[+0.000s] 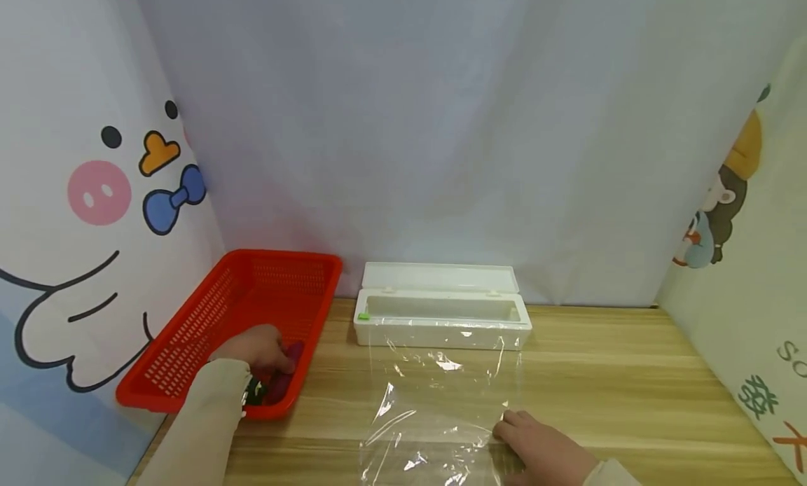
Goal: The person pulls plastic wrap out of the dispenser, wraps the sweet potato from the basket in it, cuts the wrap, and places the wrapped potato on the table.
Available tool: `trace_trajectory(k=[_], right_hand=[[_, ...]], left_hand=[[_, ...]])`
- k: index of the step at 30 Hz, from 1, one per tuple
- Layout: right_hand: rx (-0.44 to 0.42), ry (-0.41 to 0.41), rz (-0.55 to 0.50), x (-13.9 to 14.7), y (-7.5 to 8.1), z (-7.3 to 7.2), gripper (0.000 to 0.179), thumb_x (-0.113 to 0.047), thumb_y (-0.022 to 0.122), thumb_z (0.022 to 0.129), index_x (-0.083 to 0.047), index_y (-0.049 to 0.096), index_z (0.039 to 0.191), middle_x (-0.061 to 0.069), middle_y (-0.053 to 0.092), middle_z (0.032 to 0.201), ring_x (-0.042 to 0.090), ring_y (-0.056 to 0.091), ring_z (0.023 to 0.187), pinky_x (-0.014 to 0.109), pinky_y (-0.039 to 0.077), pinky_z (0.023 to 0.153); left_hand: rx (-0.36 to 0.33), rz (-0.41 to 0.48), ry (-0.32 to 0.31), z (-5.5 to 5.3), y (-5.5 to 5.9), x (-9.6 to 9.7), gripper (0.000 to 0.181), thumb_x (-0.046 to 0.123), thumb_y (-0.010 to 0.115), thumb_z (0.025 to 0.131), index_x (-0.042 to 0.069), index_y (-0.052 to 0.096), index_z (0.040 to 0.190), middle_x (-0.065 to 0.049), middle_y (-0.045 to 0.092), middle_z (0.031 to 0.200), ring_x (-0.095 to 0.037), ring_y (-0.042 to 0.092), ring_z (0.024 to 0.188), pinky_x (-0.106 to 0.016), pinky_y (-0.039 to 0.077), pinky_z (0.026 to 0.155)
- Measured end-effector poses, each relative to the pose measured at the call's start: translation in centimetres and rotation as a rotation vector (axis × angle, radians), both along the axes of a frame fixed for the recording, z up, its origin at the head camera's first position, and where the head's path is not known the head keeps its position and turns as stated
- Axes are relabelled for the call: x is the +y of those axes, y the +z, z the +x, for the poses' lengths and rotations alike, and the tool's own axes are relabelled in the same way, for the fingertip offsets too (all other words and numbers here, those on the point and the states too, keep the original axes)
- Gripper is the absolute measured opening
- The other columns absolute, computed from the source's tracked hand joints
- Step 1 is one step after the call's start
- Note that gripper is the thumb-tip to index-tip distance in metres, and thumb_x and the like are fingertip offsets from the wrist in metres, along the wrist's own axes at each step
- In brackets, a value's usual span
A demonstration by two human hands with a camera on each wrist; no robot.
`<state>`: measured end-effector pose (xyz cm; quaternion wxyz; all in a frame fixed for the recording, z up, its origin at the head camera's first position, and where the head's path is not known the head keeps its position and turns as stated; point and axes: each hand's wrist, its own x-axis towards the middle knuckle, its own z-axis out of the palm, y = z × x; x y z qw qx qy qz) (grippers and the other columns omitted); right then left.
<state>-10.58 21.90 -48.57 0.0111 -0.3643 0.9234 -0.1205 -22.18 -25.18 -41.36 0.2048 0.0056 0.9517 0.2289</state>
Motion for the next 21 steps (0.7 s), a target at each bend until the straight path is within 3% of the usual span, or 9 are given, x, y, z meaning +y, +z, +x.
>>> trace_trajectory(k=[4,7,12,17,21], right_hand=[[-0.11,-0.064,-0.016,0.0,0.3,0.1,0.05,-0.027,0.079,0.073,-0.015,0.052,0.113,-0.012,0.048,0.099,0.003,0.044,0.087,0.026,0.046,0.076],[-0.119,-0.066,-0.053,0.1,0.2,0.0,0.038,-0.024,0.077,0.075,-0.02,0.053,0.104,-0.015,0.045,0.092,0.001,0.041,0.08,0.022,0.043,0.069],[-0.03,0.001,-0.097,0.3,-0.6,0.0,0.021,-0.025,0.075,0.078,-0.024,0.058,0.09,-0.015,0.045,0.091,-0.001,0.041,0.078,0.018,0.043,0.065],[0.057,0.024,-0.124,0.5,-1.3,0.3,0.019,-0.028,0.076,0.078,-0.024,0.063,0.09,-0.011,0.05,0.1,0.001,0.045,0.085,0.018,0.045,0.066],[0.164,0.056,-0.142,0.3,-1.5,0.1,0.017,-0.028,0.078,0.076,-0.024,0.064,0.084,-0.011,0.051,0.098,0.003,0.044,0.086,0.017,0.044,0.07]], left_hand=[[-0.012,-0.037,-0.027,0.0,0.5,0.0,0.022,0.026,0.079,0.075,0.009,0.067,0.08,-0.005,0.063,0.074,-0.019,0.055,0.066,-0.03,0.047,0.057],[-0.014,-0.062,-0.045,0.0,0.8,0.0,0.026,0.028,0.08,0.072,0.007,0.066,0.081,-0.005,0.061,0.075,-0.019,0.053,0.068,-0.031,0.045,0.057],[-0.059,-0.053,-0.038,0.2,1.0,0.1,0.025,0.025,0.079,0.07,0.006,0.064,0.08,-0.006,0.062,0.074,-0.02,0.055,0.067,-0.031,0.047,0.057],[-0.064,-0.046,-0.024,0.3,0.7,0.1,0.028,0.025,0.078,0.07,0.006,0.061,0.081,-0.007,0.061,0.076,-0.021,0.054,0.069,-0.032,0.046,0.058],[-0.071,-0.02,-0.019,0.1,0.3,0.1,0.031,0.024,0.079,0.069,0.005,0.06,0.084,-0.007,0.061,0.077,-0.021,0.055,0.07,-0.032,0.047,0.06]])
